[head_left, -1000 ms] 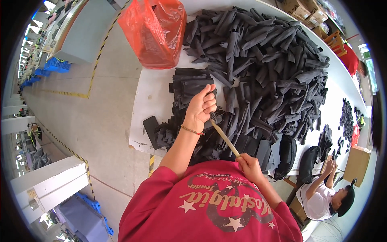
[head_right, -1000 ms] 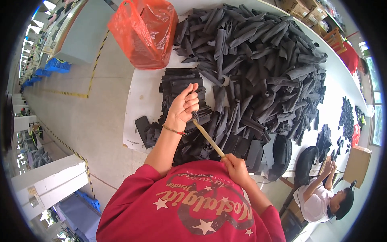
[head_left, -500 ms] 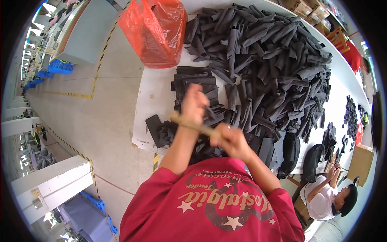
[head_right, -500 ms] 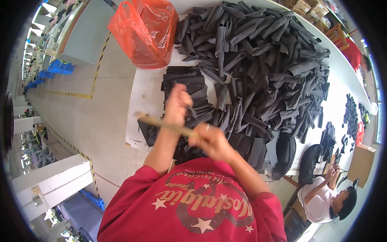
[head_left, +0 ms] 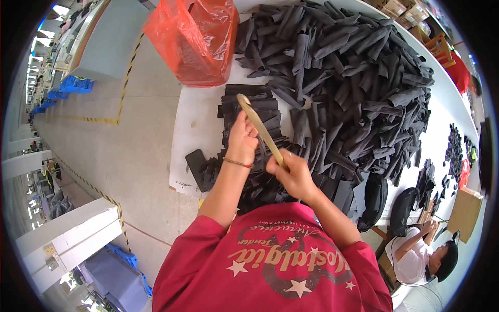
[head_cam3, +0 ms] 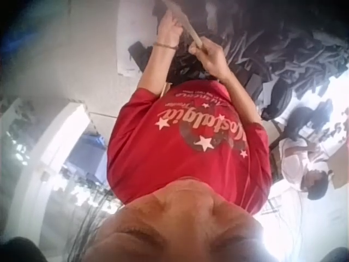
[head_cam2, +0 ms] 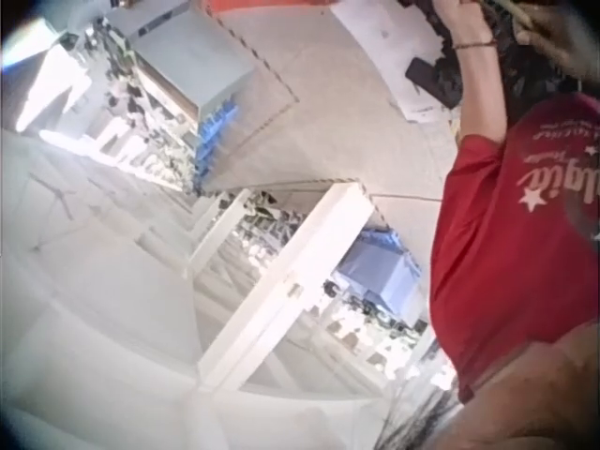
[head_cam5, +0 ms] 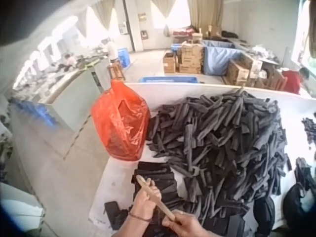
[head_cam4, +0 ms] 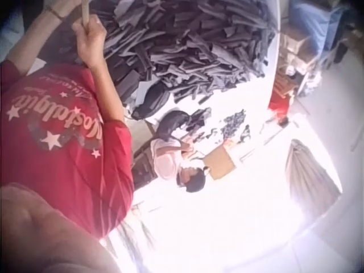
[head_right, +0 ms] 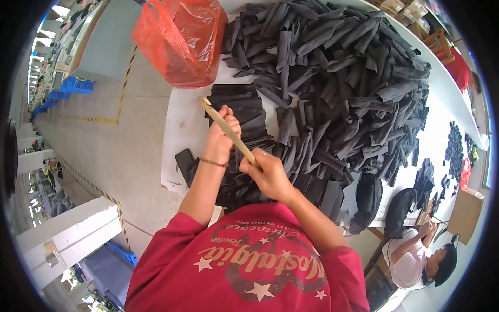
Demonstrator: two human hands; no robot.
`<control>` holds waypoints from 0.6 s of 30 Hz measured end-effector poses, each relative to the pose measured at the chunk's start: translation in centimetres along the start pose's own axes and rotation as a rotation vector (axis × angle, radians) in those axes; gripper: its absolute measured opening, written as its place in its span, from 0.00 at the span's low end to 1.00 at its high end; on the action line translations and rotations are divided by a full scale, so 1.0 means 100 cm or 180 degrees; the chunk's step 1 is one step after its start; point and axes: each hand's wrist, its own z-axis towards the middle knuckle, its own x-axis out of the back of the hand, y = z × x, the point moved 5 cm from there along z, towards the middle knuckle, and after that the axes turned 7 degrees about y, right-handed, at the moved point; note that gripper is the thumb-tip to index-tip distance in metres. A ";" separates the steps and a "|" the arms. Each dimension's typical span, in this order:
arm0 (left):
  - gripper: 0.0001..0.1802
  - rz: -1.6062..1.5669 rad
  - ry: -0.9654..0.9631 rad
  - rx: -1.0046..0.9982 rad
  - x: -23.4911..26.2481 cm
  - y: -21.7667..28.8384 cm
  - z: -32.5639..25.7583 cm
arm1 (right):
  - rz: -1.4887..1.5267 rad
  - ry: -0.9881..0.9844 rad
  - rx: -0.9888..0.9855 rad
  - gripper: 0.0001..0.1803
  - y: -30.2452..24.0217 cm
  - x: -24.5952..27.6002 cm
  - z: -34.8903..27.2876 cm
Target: Manually processing black foam tubes by turning them inside out or clearing them using a wooden stick.
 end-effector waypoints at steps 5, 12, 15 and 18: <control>0.14 0.0283 -0.0419 -0.1346 -0.031 0.054 -0.011 | 0.0662 -0.0548 0.0331 0.04 -0.055 0.034 -0.024; 0.12 0.6750 -0.1430 -0.3042 -0.032 -0.060 -0.045 | -0.0387 0.2229 0.0490 0.13 -0.091 0.198 0.112; 0.12 0.7007 -0.1390 -0.3178 -0.027 -0.066 -0.031 | -0.0586 0.2494 0.1051 0.13 -0.101 0.232 0.134; 0.12 0.7136 -0.1527 -0.3333 -0.026 -0.075 -0.024 | -0.0766 0.2243 0.0531 0.13 -0.065 0.213 0.125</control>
